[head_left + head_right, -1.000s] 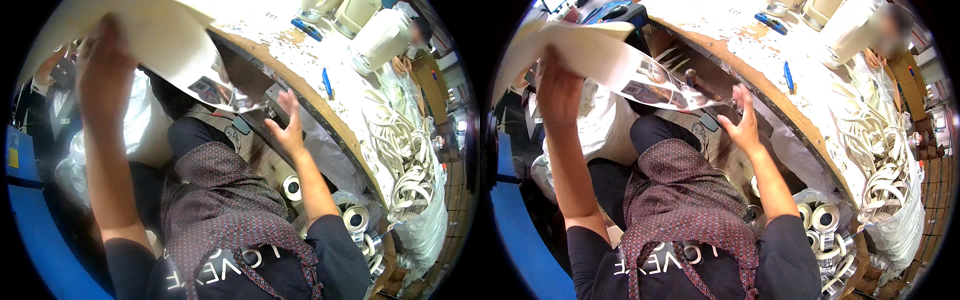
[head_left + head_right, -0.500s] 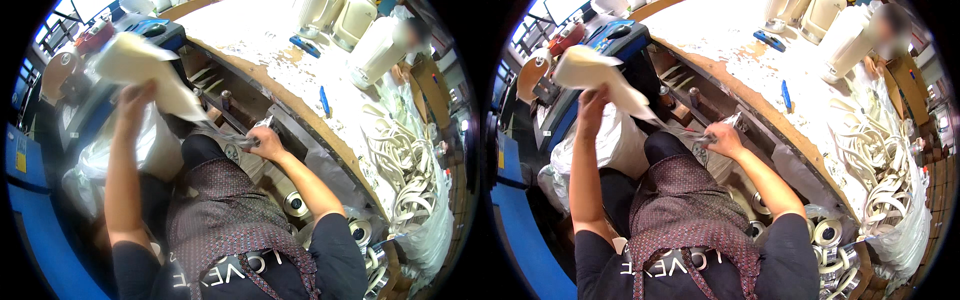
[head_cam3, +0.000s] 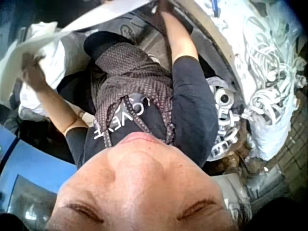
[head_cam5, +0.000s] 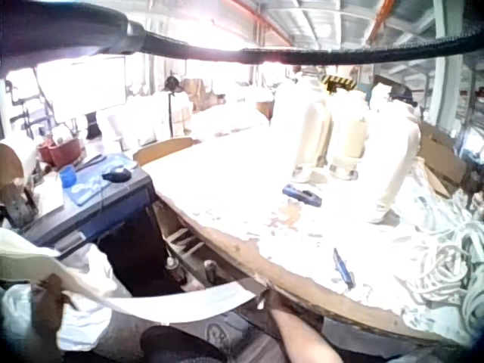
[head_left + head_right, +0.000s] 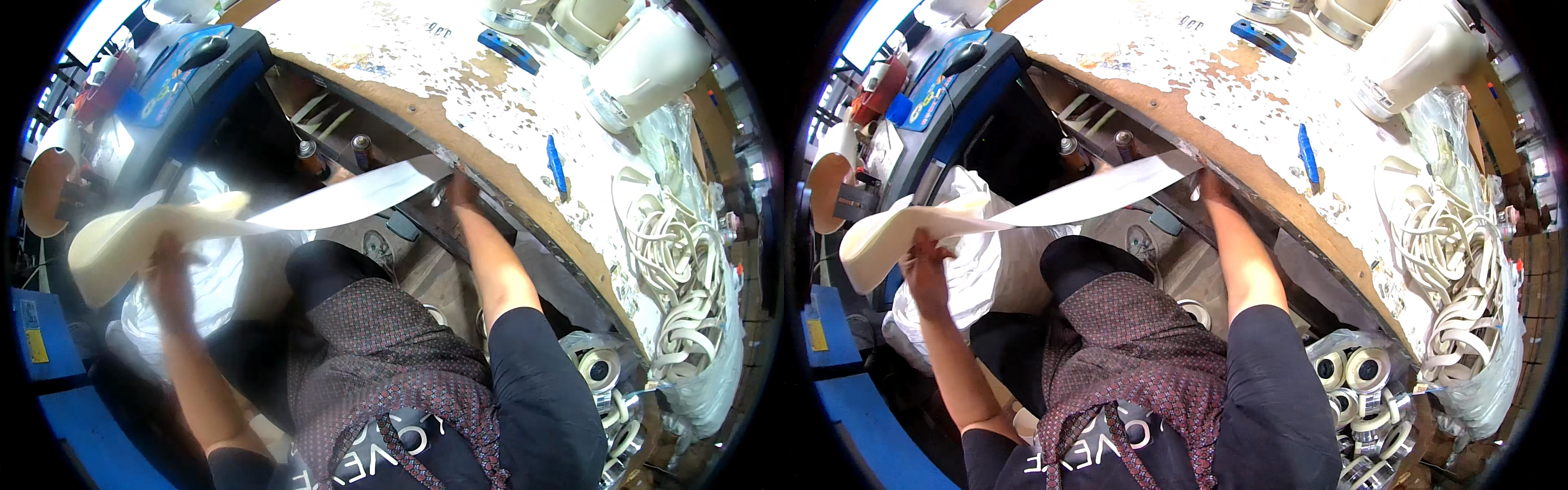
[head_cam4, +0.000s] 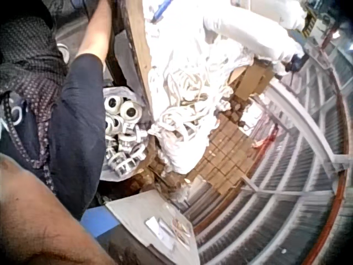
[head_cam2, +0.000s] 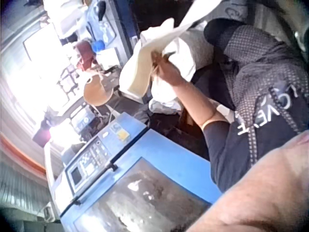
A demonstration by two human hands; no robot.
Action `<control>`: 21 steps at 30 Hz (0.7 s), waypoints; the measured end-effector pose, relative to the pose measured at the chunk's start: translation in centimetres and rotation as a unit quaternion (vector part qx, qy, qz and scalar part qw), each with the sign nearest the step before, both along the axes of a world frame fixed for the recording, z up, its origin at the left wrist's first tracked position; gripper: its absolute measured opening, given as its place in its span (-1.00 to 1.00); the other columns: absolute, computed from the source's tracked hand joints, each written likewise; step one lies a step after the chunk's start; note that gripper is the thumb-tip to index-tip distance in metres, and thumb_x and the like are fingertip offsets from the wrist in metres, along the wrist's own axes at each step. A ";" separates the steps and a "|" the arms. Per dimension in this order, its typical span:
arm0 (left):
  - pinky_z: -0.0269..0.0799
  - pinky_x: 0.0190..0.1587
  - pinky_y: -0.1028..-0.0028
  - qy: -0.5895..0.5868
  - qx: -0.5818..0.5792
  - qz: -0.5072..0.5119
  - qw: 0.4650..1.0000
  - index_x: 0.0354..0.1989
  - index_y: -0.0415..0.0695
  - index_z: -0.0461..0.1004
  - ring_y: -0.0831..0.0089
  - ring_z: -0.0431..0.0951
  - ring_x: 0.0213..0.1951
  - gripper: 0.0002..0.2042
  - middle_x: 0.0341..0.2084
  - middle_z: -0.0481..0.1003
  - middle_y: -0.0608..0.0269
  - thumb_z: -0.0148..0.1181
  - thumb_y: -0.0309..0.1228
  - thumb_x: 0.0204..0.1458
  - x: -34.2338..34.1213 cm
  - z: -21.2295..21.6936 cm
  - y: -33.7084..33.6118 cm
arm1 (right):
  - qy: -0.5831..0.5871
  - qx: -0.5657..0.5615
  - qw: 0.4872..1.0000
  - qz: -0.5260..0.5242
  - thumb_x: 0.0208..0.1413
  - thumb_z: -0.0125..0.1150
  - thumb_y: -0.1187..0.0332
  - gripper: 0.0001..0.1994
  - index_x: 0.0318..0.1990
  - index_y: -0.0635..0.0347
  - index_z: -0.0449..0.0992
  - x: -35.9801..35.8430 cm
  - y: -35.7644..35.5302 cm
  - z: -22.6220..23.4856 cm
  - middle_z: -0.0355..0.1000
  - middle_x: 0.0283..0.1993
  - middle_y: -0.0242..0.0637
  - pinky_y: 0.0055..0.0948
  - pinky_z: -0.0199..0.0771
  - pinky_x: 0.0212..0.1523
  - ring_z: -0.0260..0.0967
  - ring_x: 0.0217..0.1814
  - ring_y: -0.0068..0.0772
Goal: The person assembles white electric kettles by inserting a metal filter into the body, attaching the handle, applying a sticker label to the side, and inserting a white plastic ring into the base. The person repeats this sequence for multiple kettles.
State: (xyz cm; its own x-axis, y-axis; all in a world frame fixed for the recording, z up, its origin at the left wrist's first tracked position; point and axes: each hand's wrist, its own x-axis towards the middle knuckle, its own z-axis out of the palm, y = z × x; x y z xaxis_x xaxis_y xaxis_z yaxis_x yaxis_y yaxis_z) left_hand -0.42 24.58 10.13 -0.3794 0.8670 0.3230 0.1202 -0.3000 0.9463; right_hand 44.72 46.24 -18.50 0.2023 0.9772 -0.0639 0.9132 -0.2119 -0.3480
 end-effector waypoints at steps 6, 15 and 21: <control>0.52 -0.03 0.04 -0.188 -0.103 -0.272 0.938 -0.08 -0.24 0.47 0.13 0.55 -0.05 -0.78 -0.11 0.53 -0.03 0.12 -0.40 0.16 14.5 -6.5 3.4 | 0.018 0.124 0.973 -0.195 0.03 0.14 -0.01 -0.53 -0.06 0.16 0.54 16.1 -9.1 -4.0 0.50 -0.01 -0.06 -0.13 0.44 -0.04 0.46 0.00 0.02; 0.54 -0.23 0.17 -0.233 -0.002 -0.570 0.788 -0.31 -0.37 0.54 0.05 0.58 -0.36 -0.57 -0.42 0.56 -0.14 0.23 -0.12 0.06 20.0 -4.9 3.0 | 0.119 -0.206 0.954 0.184 0.05 0.18 0.08 -0.63 -0.37 0.29 0.57 13.0 -38.2 -3.2 0.48 -0.42 0.07 -0.14 0.42 -0.27 0.48 -0.37 -0.01; 0.32 -0.71 0.58 -0.313 0.159 -0.474 0.807 -0.27 -0.13 0.37 0.53 0.26 -0.79 -0.81 -0.79 0.30 0.33 0.00 -0.26 0.25 12.7 1.6 1.0 | 0.241 0.030 0.969 -0.054 0.14 0.14 0.15 -0.70 -0.28 0.23 0.58 13.9 -26.0 0.9 0.54 -0.39 -0.07 -0.21 0.46 -0.27 0.52 -0.29 -0.01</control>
State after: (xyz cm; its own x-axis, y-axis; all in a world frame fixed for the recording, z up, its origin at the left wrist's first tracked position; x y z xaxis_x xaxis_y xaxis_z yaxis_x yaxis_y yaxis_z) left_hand 12.24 25.60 11.69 0.2313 0.7739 0.5896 -0.7782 -0.2165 0.5895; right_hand 58.60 20.27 -17.64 0.2653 0.9566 -0.1203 0.6157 -0.2641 -0.7424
